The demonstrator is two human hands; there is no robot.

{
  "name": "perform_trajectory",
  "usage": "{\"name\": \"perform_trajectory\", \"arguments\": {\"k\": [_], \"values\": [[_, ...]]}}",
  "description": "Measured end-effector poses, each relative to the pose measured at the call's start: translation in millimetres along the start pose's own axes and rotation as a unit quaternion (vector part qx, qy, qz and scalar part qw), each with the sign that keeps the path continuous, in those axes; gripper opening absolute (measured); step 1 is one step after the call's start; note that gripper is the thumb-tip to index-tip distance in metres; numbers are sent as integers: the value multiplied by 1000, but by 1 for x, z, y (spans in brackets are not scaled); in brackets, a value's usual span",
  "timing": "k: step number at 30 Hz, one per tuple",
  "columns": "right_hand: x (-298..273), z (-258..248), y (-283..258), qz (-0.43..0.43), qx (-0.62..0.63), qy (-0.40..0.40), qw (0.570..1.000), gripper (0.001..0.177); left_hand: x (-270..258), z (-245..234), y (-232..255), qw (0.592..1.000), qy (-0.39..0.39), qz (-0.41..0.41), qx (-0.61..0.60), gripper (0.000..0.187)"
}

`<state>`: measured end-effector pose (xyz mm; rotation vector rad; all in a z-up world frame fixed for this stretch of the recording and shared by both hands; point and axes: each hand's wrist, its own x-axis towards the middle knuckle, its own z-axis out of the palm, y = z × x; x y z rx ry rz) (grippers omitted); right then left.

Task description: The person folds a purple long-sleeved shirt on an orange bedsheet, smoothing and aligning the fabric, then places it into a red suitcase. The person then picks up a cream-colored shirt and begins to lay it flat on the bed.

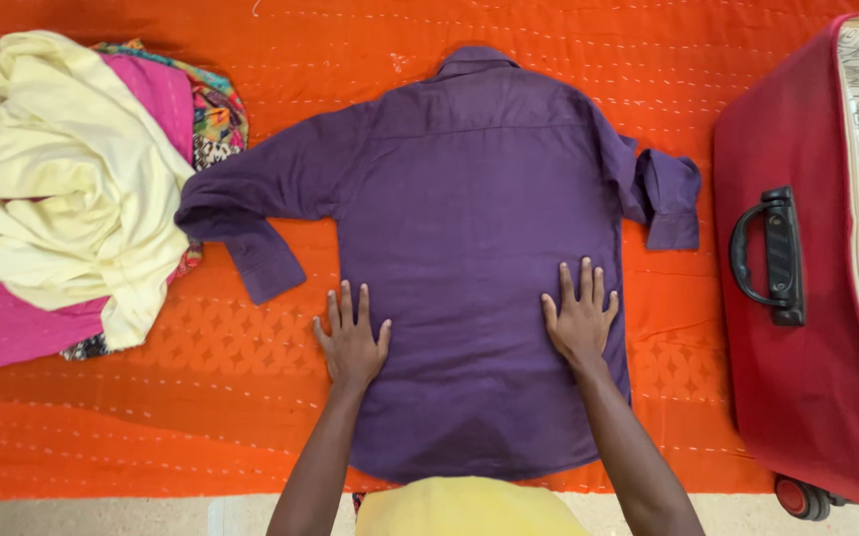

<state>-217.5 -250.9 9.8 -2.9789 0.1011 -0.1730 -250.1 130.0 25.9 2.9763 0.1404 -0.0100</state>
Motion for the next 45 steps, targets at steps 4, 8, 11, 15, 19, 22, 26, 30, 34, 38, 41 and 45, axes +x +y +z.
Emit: {"name": "perform_trajectory", "arguments": {"k": [4, 8, 11, 15, 19, 22, 26, 30, 34, 38, 41, 45], "values": [[0, 2, -13, 12, -5, 3, 1000, 64, -1, -7, 27, 999, -5, -50, 6, 81], [6, 12, -70, -45, 32, -10, 998, 63, 11, 6, 109, 991, 49, -2, -127, 81], [1, 25, -111, -139, 32, -10, 990, 63, 23, 21, 135, 988, 31, 23, -151, 76], [-7, 15, -79, -108, 32, -46, 993, 68, 15, 21, 55, 996, 27, 74, -46, 75], [-8, 0, -16, -5, 19, -9, 1000, 67, 0, 15, -24, 999, 32, -12, -2, 75], [-4, -1, -13, 17, -10, -17, 1000, 68, -2, 15, -35, 997, 41, -48, 33, 73], [-1, 13, -75, -65, 1, -2, 998, 65, 3, 23, 4, 998, 55, -36, -8, 76], [1, 27, -166, -177, 84, -30, 980, 63, 20, 30, 37, 992, 89, -16, -92, 70], [0, 27, -204, -215, 82, -52, 972, 58, 37, 29, -6, 967, 190, -141, -100, 67], [-1, 24, -204, -215, 98, -50, 970, 57, 63, 17, -101, 897, 193, -380, -119, 82], [0, 24, -203, -214, 97, -47, 971, 57, 83, 16, -146, 889, 95, -426, -135, 64], [0, 26, -207, -216, 96, -37, 971, 57, 104, 10, -183, 889, 80, -370, -256, 27]]}}
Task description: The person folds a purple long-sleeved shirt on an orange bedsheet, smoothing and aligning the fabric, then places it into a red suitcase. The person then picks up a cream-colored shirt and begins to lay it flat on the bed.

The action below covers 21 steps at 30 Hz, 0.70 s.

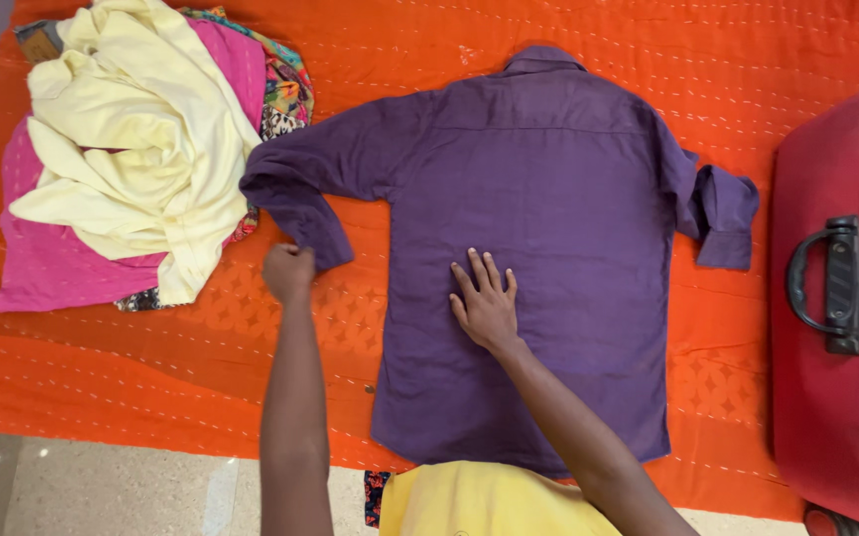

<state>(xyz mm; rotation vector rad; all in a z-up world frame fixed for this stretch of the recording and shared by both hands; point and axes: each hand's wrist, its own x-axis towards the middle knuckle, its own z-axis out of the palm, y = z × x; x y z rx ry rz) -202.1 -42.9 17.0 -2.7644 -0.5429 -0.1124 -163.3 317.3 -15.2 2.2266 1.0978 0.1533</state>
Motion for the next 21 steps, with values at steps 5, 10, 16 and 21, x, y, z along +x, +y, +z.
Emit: {"name": "perform_trajectory", "arguments": {"k": [5, 10, 16, 21], "values": [[1, -4, 4, -6, 6, -3, 1000, 57, 32, -60, 27, 958, 227, 115, -130, 10], [12, -12, 17, 5, 58, -56, 997, 52, 51, -167, 92, 854, 415, 312, -15, 20], [52, -39, 44, 97, 302, -97, 943, 38, 45, -233, 186, 815, 285, 465, -195, 49], [98, -105, 24, 98, 452, -42, 886, 36, 16, -228, 247, 782, 111, 590, -167, 23]]}}
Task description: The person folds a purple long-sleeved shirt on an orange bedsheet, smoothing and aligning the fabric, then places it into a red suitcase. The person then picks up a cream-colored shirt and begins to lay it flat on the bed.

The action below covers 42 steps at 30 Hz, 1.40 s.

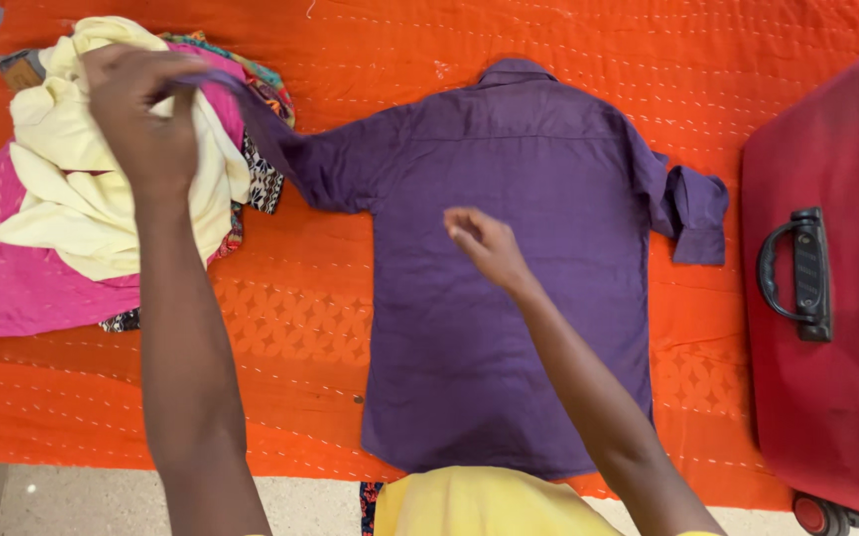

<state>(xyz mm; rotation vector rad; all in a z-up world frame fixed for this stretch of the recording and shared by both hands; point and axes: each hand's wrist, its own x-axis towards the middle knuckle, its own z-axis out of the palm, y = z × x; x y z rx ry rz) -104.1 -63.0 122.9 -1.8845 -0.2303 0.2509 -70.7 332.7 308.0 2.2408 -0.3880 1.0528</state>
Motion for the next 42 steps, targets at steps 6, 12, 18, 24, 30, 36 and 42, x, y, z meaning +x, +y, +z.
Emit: {"name": "perform_trajectory", "arguments": {"k": [6, 12, 18, 24, 30, 36, 42], "values": [[28, -14, -118, -234, -64, -12, 970, 113, 3, 88, 65, 976, -181, 123, -24, 34], [56, 2, -115, -98, -46, 136, 985, 60, -21, 141, 106, 971, -155, 17, -183, 43], [82, -59, -24, 75, 268, 246, 928, 33, -106, 178, 75, 982, -53, -173, -59, 64], [59, -160, 84, 61, 401, 336, 850, 40, -224, 206, 42, 923, -208, -285, 152, 93], [26, -205, 199, 214, 205, 411, 862, 38, -245, 238, 26, 881, -256, -322, 234, 89], [19, -207, 241, 250, -34, 454, 855, 18, -226, 262, 13, 910, -271, -197, 245, 77], [29, -202, 209, 199, -203, 587, 758, 24, -235, 272, -11, 907, -290, -118, 282, 60]]}}
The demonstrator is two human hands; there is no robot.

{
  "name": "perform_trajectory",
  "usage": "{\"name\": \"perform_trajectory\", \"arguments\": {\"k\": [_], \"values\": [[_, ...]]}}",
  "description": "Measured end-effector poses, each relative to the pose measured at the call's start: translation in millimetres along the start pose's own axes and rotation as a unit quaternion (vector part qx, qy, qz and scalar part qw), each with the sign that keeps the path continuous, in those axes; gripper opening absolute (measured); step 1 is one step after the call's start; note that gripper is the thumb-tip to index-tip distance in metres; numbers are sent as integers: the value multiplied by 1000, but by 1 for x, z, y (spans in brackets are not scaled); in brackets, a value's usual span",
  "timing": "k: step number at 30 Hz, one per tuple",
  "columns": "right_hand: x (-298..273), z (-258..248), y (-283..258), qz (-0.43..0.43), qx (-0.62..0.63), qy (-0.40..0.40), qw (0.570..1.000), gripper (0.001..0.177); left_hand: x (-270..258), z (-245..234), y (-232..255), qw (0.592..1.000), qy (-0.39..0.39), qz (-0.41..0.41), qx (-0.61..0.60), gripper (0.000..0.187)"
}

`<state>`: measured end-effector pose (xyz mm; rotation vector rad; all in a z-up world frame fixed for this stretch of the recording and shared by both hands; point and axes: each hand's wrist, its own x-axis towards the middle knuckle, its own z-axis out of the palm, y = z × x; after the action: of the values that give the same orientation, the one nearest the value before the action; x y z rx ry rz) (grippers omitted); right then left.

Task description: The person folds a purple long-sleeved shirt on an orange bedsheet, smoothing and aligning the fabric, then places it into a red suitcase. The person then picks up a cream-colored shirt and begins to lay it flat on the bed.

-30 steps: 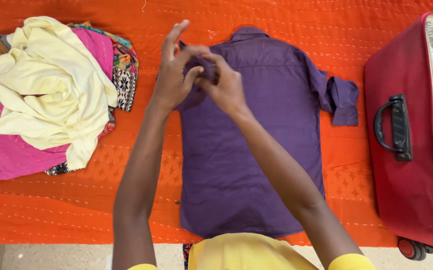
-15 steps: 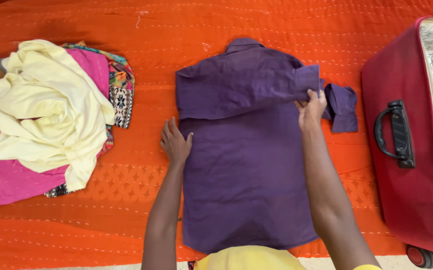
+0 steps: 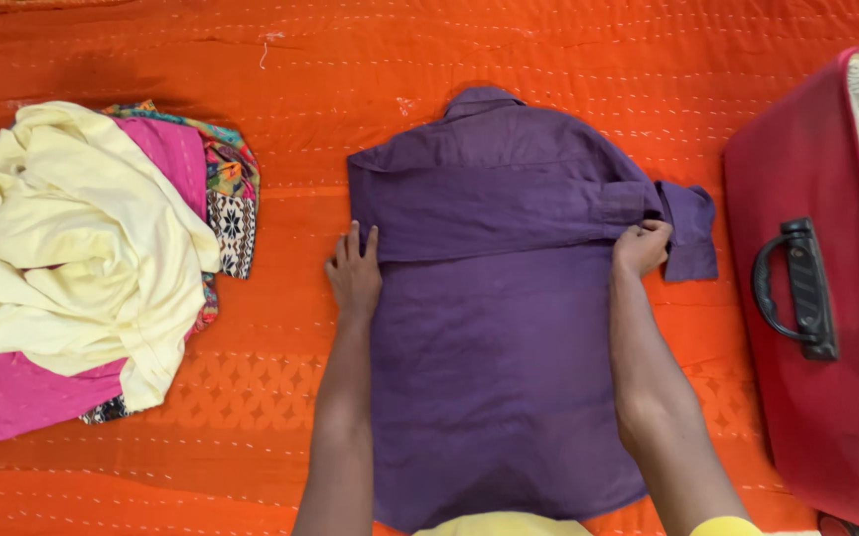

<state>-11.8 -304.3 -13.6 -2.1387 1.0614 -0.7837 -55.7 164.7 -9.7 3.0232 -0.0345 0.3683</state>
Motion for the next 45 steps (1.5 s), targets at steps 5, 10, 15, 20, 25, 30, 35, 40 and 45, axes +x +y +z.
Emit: {"name": "perform_trajectory", "arguments": {"k": [5, 10, 15, 20, 25, 30, 35, 40, 45], "values": [[-46, -19, -89, -288, 38, -7, 957, 25, -1, 8, -3, 999, -8, -33, -38, 68], [-188, 54, -177, -500, 80, -414, 756, 36, -8, 22, -8, 997, -14, -5, -70, 61], [-252, 130, -204, -602, -54, -411, 682, 73, -7, 28, -16, 997, 10, -4, -74, 54], [-202, 181, -216, -551, -118, -414, 715, 76, -1, 12, -13, 995, -8, -12, -103, 61], [-204, 178, -225, -553, -133, -379, 730, 72, 6, -14, -5, 991, -34, -33, -123, 71], [-243, 130, -192, -573, -58, -362, 733, 68, 5, -26, -4, 990, -18, -3, -141, 82], [-210, 102, -158, -535, -96, -375, 751, 74, 6, -17, -7, 993, 1, 16, -121, 61], [-132, 93, -131, -502, -152, -342, 779, 76, 4, -8, -4, 994, 5, 5, -112, 53], [-121, 94, -125, -470, -170, -339, 797, 72, 10, -17, 5, 996, -2, -6, -88, 48]]}}
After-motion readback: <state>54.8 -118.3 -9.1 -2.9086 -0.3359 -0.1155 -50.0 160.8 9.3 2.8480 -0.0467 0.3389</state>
